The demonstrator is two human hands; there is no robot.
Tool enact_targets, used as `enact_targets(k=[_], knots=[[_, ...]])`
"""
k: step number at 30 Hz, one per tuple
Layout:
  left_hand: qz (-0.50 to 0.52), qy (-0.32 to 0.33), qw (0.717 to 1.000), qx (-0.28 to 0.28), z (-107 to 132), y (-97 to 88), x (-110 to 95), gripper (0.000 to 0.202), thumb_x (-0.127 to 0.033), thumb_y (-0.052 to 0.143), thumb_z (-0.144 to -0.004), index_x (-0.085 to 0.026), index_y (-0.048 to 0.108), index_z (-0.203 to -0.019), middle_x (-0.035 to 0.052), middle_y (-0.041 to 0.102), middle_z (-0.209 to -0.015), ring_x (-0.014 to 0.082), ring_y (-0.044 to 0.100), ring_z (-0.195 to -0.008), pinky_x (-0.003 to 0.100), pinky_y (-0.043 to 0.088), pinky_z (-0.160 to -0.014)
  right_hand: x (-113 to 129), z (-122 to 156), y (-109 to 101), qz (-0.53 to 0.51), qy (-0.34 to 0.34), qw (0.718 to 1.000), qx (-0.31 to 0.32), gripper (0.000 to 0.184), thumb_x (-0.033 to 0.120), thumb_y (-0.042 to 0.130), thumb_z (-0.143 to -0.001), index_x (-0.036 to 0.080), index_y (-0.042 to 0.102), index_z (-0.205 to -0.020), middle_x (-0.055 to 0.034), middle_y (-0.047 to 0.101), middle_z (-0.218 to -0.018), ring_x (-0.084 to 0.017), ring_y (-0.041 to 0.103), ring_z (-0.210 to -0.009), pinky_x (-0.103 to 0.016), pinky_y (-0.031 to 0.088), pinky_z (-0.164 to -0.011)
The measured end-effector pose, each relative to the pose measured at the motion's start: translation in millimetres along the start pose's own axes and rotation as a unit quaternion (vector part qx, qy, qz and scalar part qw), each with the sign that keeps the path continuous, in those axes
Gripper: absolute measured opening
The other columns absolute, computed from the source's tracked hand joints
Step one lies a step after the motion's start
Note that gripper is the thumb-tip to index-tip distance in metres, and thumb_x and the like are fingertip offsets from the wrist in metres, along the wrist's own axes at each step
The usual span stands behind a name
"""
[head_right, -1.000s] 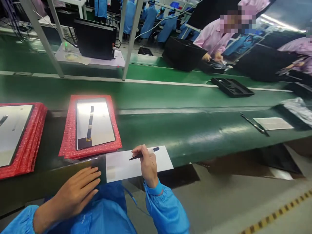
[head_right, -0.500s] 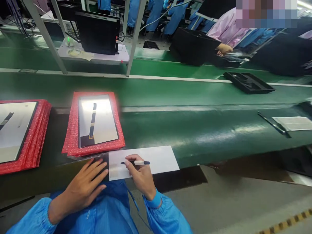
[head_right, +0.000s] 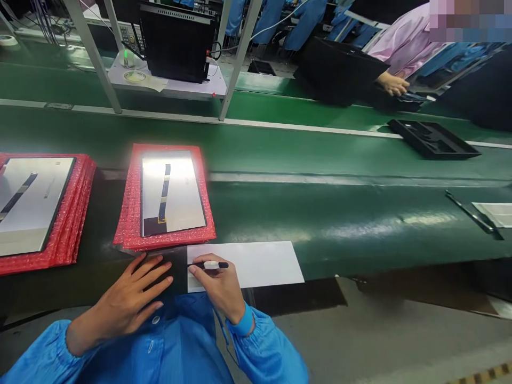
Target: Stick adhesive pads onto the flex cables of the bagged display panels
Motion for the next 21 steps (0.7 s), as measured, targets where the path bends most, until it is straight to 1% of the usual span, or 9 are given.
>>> enact_targets(k=[3, 8, 11, 13, 15, 18, 21], knots=[[0.011, 0.008, 1.000, 0.020, 3, 1.3, 0, 0.044, -0.030, 0.057, -0.101, -0.026, 0.059, -0.145, 0.0059, 0.052, -0.159, 0.0311, 0.043, -0.148, 0.055, 0.016, -0.129, -3, 3, 2, 0.007, -0.007, 1.000, 0.003, 0.014, 0.033, 0.080, -0.084, 0.020, 0.081, -0.089, -0.0055, 0.079, -0.082, -0.022, 0.072, -0.071, -0.030, 0.058, -0.063], [0.011, 0.014, 0.999, 0.028, 3, 2.8, 3, 0.049, -0.038, 0.060, -0.100, -0.029, 0.057, -0.148, 0.0074, 0.055, -0.155, 0.0331, 0.047, -0.145, 0.055, 0.021, -0.125, -11, 7, 11, 0.015, -0.059, 0.997, 0.036, 0.010, 0.028, 0.082, -0.084, 0.022, 0.083, -0.091, -0.0064, 0.082, -0.088, -0.023, 0.077, -0.080, -0.032, 0.062, -0.075], [0.003, 0.012, 0.999, 0.037, 3, 3.4, 3, 0.054, -0.040, 0.060, -0.099, -0.031, 0.053, -0.152, 0.0062, 0.053, -0.158, 0.0328, 0.046, -0.145, 0.056, 0.020, -0.125, -14, 7, 14, 0.027, -0.087, 0.995, 0.050, 0.010, 0.027, 0.082, -0.084, 0.022, 0.084, -0.093, -0.0072, 0.083, -0.091, -0.024, 0.078, -0.083, -0.032, 0.062, -0.078], [-0.001, 0.013, 0.999, 0.047, 3, 3.8, 2, 0.057, -0.039, 0.061, -0.099, -0.031, 0.050, -0.155, 0.0046, 0.047, -0.163, 0.0332, 0.045, -0.145, 0.056, 0.020, -0.125, -15, 6, 14, 0.032, -0.089, 0.994, 0.047, 0.010, 0.026, 0.082, -0.085, 0.021, 0.084, -0.093, -0.0076, 0.083, -0.091, -0.024, 0.079, -0.083, -0.033, 0.063, -0.077], [0.003, 0.010, 0.998, 0.054, 4, 3.9, 2, 0.059, -0.039, 0.061, -0.098, -0.031, 0.049, -0.155, 0.0025, 0.043, -0.166, 0.0333, 0.045, -0.146, 0.056, 0.021, -0.125, -16, 5, 15, 0.037, -0.080, 0.995, 0.044, 0.010, 0.026, 0.081, -0.084, 0.021, 0.084, -0.092, -0.0076, 0.083, -0.089, -0.024, 0.079, -0.079, -0.032, 0.063, -0.072], [0.018, -0.002, 0.998, 0.052, 3, 3.6, 1, 0.058, -0.041, 0.062, -0.098, -0.032, 0.050, -0.154, 0.0008, 0.046, -0.164, 0.0324, 0.045, -0.145, 0.055, 0.022, -0.125, -18, 5, 15, 0.045, -0.070, 0.996, 0.045, 0.010, 0.027, 0.081, -0.084, 0.021, 0.084, -0.092, -0.0072, 0.083, -0.086, -0.024, 0.078, -0.075, -0.031, 0.063, -0.066], [0.024, -0.008, 0.998, 0.055, 2, 3.3, 1, 0.058, -0.043, 0.061, -0.099, -0.033, 0.050, -0.154, 0.0002, 0.047, -0.163, 0.0320, 0.045, -0.145, 0.055, 0.021, -0.125, -21, 6, 16, 0.050, -0.072, 0.995, 0.041, 0.011, 0.026, 0.081, -0.084, 0.021, 0.084, -0.093, -0.0068, 0.083, -0.086, -0.024, 0.079, -0.075, -0.031, 0.063, -0.068]])
Point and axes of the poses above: each hand's wrist, its own z-axis away from the middle knuckle, its own y-axis out of the palm, x = y × z, the point moved 1 cm from there along -z, towards the middle knuckle
